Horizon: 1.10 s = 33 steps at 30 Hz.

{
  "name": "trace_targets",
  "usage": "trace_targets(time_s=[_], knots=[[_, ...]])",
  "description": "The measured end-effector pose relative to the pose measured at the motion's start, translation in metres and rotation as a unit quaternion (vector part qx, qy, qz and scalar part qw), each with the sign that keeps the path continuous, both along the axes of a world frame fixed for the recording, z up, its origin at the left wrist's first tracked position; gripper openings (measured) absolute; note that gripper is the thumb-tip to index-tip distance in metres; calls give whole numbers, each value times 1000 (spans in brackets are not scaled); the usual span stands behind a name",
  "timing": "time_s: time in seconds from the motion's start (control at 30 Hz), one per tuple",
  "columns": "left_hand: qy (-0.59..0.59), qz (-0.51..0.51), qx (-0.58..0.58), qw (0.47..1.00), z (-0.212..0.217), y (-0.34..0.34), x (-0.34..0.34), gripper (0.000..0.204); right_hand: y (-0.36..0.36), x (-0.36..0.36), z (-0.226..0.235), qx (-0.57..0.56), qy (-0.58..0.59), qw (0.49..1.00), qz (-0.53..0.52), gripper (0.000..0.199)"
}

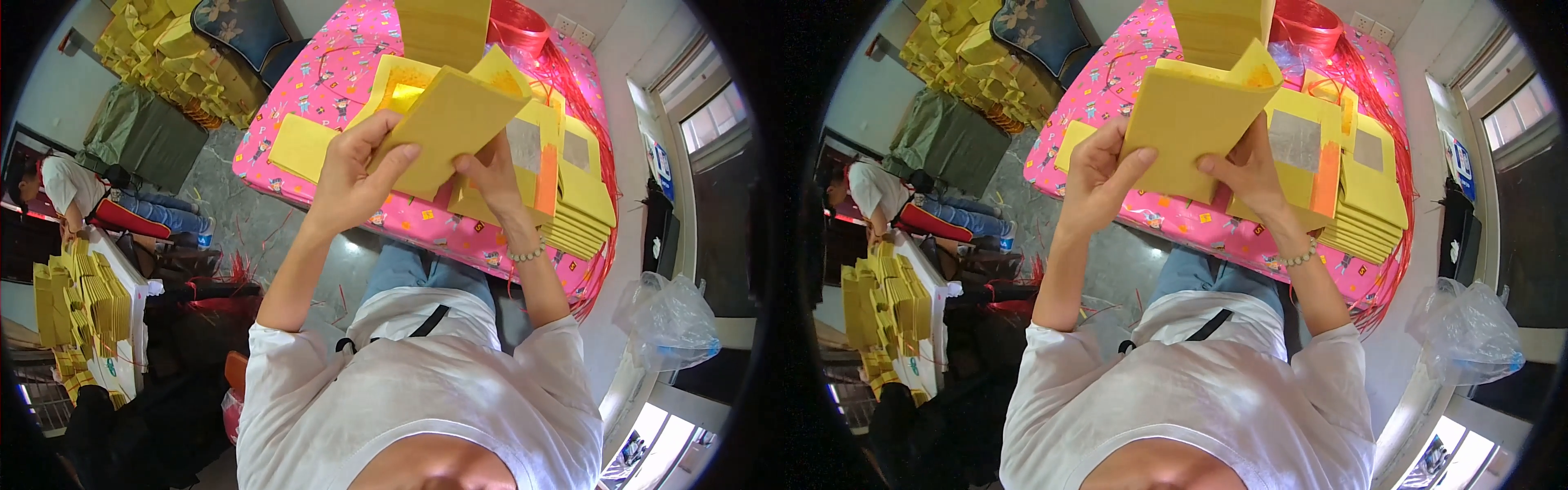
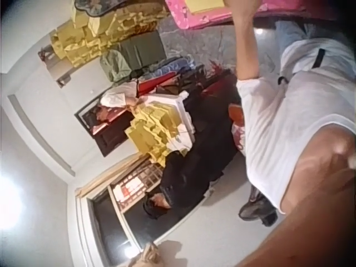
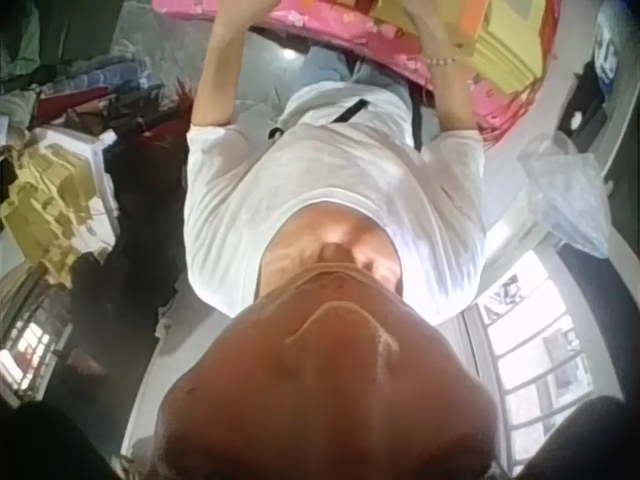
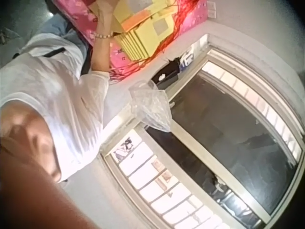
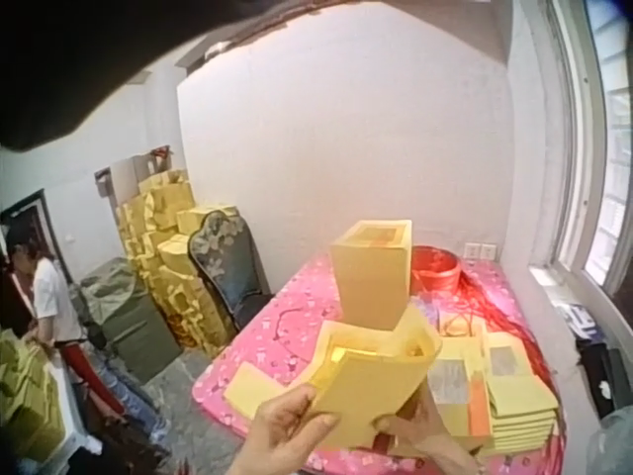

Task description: Sorting and packing yellow paper sheets into cardboard boxes.

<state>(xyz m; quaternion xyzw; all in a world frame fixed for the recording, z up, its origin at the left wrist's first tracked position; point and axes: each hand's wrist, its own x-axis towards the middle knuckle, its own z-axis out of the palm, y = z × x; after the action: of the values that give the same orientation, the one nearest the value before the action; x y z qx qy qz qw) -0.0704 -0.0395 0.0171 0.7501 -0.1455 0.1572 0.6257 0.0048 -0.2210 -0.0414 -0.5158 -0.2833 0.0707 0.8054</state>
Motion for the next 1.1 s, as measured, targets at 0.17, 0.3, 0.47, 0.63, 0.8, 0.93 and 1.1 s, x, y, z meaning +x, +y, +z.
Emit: trace_targets(time_s=[0.17, 0.3, 0.47, 0.63, 0.8, 0.93, 1.1], knots=[[79, -76, -186, 976, -7, -10, -8, 14, -9, -32, 6, -14, 31, 997, 76, 75], [-11, 28, -6, 1000, -26, -12, -14, 19, -13, -54, 9, -115, 13, 992, 55, 62], [-203, 239, 213, 926, -35, -20, -22, 20, -15, -68, 5, -119, 30, 992, 15, 58], [65, 29, -95, 993, -35, -27, -33, 12, -21, -71, 1, -117, 9, 993, -8, 45], [61, 25, -119, 991, -43, -32, -38, 15, -25, -70, -4, -95, 78, 991, -56, 38], [29, 16, -118, 992, -44, -39, -42, 33, -27, -72, -6, -98, 84, 990, -58, 39], [17, 25, -156, 987, -42, -51, -48, 45, -27, -74, -7, -65, 89, 992, -58, 38]])
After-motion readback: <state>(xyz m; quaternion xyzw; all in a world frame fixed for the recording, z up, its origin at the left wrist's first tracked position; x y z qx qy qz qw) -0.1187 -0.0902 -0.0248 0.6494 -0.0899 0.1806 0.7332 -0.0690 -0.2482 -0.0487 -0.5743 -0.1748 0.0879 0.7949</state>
